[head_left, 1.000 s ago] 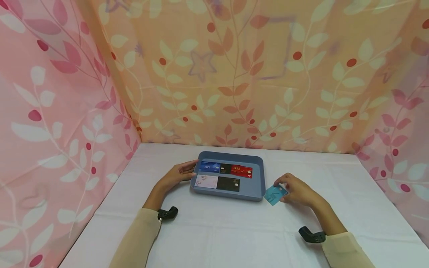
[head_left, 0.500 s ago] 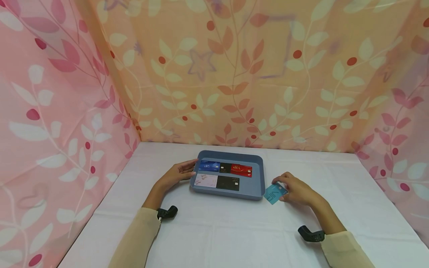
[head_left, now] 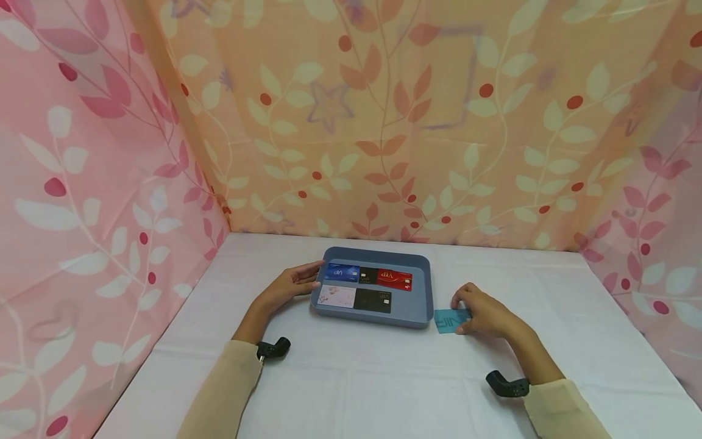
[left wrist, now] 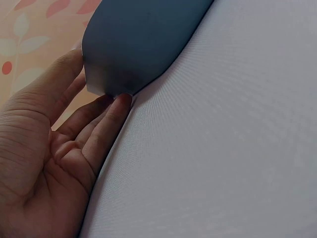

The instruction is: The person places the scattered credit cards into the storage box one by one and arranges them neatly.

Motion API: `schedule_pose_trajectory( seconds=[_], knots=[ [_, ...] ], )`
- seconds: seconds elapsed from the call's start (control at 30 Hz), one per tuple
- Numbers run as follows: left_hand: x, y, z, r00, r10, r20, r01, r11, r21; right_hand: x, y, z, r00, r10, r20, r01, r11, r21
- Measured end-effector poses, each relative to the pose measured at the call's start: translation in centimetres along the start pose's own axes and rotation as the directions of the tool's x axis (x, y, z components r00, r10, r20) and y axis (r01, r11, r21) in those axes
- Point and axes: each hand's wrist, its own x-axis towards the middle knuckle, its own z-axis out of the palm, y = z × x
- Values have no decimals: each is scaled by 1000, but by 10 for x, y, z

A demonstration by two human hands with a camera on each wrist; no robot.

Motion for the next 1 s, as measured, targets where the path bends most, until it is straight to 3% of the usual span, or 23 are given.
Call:
schedule_pose_trajectory(
  seconds=[0.3, 0.8, 1.0],
  knots=[
    [0, 2, -1, 1000, -9, 10, 9, 1000, -26, -1, 0, 0, 998, 62, 8, -62, 994, 88],
    [0, -2, -1, 1000, -17, 7, 17, 999, -31, 0, 1, 0, 994, 109, 8, -109, 987, 119],
    [1, -2, 0, 1000, 9, 17, -9, 1000, -24, -1, 3, -2, 993, 114, 5, -114, 983, 143]
  ],
)
